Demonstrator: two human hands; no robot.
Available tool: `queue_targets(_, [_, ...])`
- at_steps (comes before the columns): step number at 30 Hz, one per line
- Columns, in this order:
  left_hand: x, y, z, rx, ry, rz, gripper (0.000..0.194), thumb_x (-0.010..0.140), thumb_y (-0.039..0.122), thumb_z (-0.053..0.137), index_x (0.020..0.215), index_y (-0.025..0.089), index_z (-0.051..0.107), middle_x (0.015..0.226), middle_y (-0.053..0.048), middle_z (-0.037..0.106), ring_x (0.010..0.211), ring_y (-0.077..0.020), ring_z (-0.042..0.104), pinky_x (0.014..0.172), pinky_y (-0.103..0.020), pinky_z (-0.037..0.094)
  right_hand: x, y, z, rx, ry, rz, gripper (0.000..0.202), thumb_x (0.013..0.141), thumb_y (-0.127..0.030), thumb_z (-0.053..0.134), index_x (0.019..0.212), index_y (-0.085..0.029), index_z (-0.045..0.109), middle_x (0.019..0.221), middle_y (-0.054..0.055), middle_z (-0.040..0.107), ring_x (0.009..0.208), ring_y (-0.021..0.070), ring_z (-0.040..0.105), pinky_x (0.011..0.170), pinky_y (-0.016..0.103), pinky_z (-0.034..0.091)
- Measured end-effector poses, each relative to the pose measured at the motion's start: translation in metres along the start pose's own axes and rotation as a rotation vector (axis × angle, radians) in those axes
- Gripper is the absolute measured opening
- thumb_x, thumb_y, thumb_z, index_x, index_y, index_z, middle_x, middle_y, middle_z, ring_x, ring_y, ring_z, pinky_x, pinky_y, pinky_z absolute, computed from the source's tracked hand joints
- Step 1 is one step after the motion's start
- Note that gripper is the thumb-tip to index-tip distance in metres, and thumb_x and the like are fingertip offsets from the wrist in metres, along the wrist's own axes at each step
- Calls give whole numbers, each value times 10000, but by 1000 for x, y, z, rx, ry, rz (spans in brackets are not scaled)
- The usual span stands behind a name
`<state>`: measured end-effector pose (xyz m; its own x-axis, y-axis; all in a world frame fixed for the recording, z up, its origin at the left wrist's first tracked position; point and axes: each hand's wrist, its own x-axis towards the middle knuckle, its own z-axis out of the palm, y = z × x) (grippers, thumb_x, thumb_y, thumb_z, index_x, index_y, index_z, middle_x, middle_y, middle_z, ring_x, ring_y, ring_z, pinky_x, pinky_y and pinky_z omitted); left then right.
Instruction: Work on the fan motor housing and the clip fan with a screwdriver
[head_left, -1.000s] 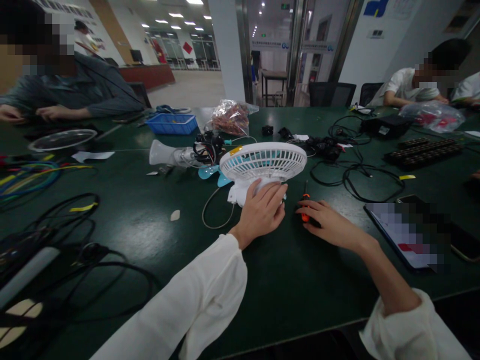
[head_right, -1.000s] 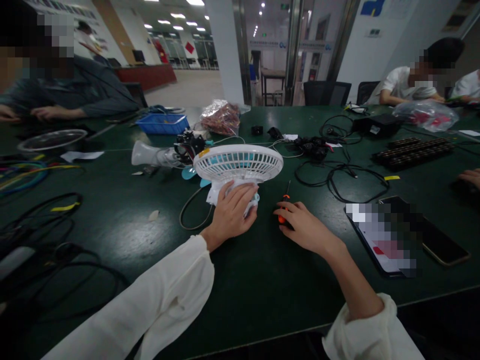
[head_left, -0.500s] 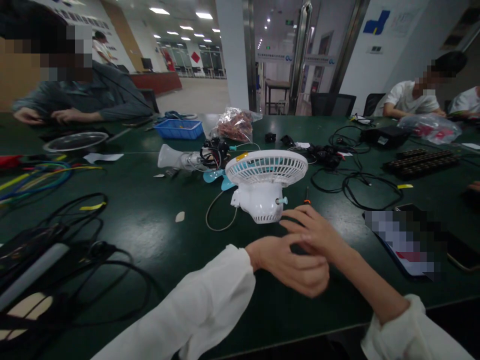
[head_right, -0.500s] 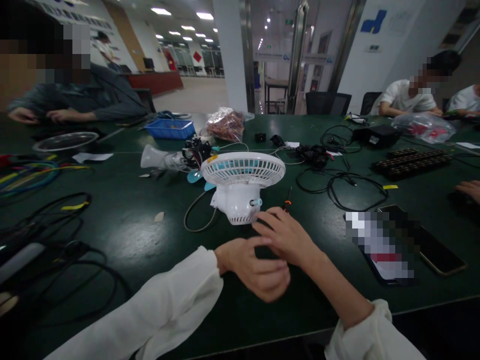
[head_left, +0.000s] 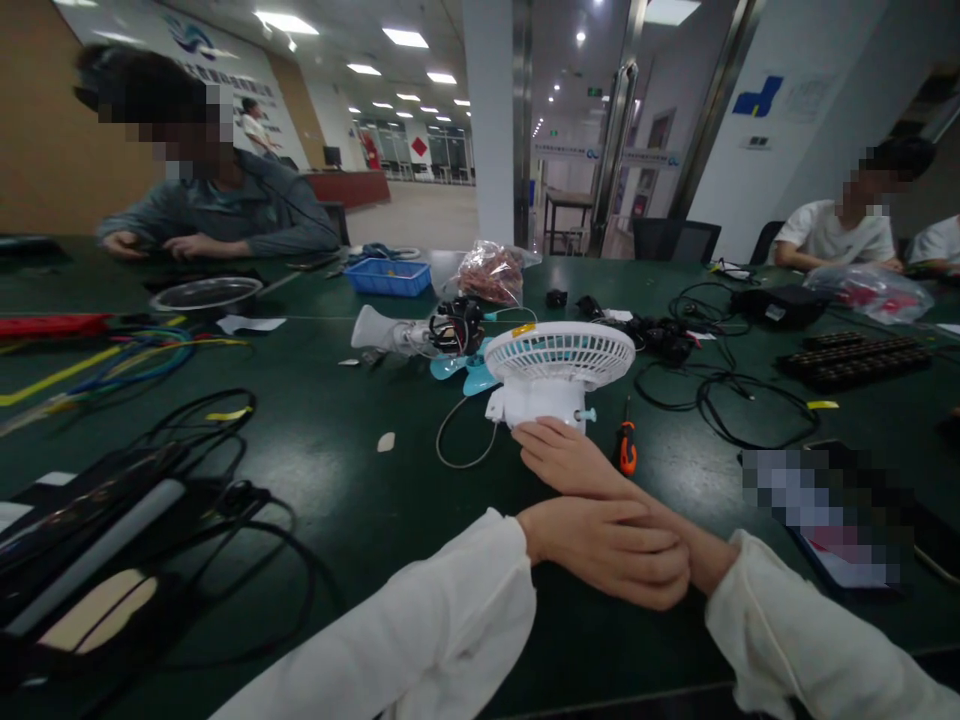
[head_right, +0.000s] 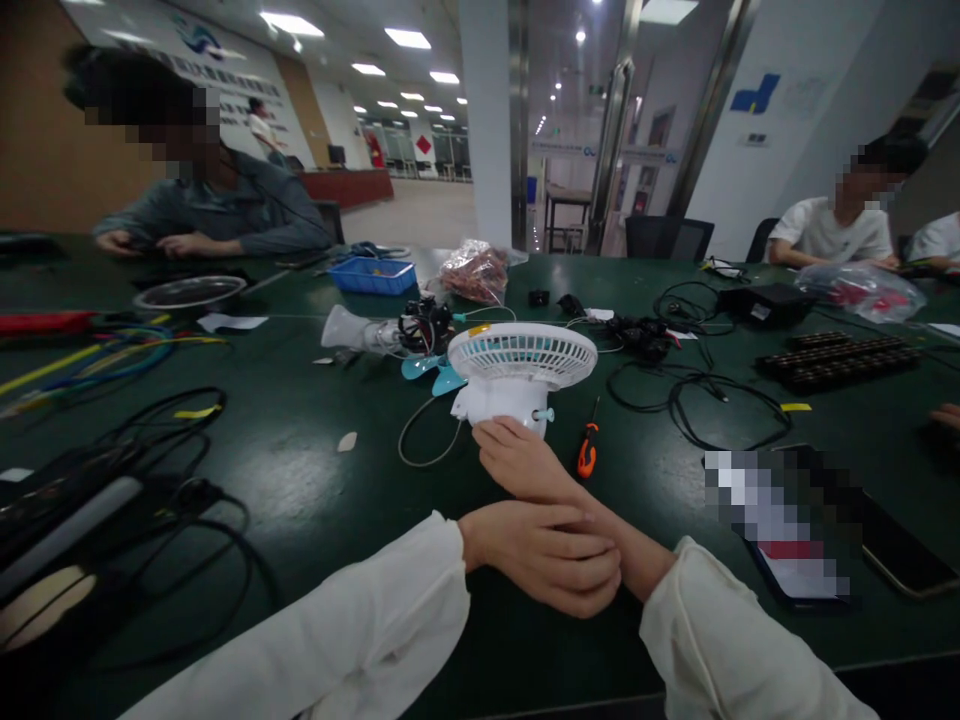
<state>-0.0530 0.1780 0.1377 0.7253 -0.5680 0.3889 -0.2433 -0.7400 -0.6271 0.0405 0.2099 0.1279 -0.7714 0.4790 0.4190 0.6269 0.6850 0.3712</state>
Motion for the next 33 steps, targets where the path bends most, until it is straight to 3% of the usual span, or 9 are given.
queue_targets(4, [5,-1,-7,-197,-184,-63,293,982,251,331,1129,344,568,1286,27,584,1168,-118,516,989,-258,438,-3,10,-4,64,-35,159,183,894,-109,528,997,-124,679,1288,126,603,1242,238,474,1079,425,373])
queue_targets(7, [10,-4,-14,-343,-270,-152,295,978,243,342,1108,343,588,1280,11,598,1193,-122,508,1032,-267,416,-4,32,-2,100,-81,217,200,881,-85,522,976,-125,693,1282,133,602,1254,243,464,1111,434,325])
queue_targets(13, [13,-6,-16,-347,-220,-195,250,946,216,425,1068,295,628,1228,-52,621,1118,-162,558,953,-309,460,-3,98,19,223,-160,397,339,805,-9,490,944,-202,731,1243,83,638,1304,227,435,1162,483,186])
queue_targets(16, [12,-7,-13,-268,-231,-176,264,955,211,402,1112,254,611,1246,-79,600,1122,-175,538,940,-316,432,-3,116,33,207,-152,502,318,801,-30,488,917,-195,734,1178,95,666,1309,261,429,1151,530,163])
queue_targets(19, [11,-7,-11,-236,-288,-185,294,973,215,352,1143,240,590,1230,-79,600,1069,-170,540,897,-310,423,-5,114,46,188,-128,597,311,822,-49,467,983,-150,713,1151,138,668,1334,295,393,1148,558,119])
queue_targets(22, [11,-8,-9,-241,-310,-203,301,977,214,338,1155,204,581,1190,-86,608,959,-161,555,817,-308,429,-9,104,56,216,-123,628,368,850,-42,422,1133,-102,650,1161,162,661,1233,264,509,1158,523,120])
queue_targets(26, [10,-8,-6,-269,-294,-244,253,965,210,387,1116,149,581,1072,-80,626,806,-142,549,711,-299,419,-16,100,62,304,-129,611,403,882,-67,398,1231,-129,588,1239,121,631,1186,206,553,1138,436,238])
queue_targets(33, [6,-6,5,-326,-363,-370,147,923,229,472,993,155,577,894,-47,611,745,-143,552,624,-287,426,-19,104,70,406,-117,648,413,895,-86,385,1272,-113,551,1295,150,570,1209,206,523,1050,373,379])
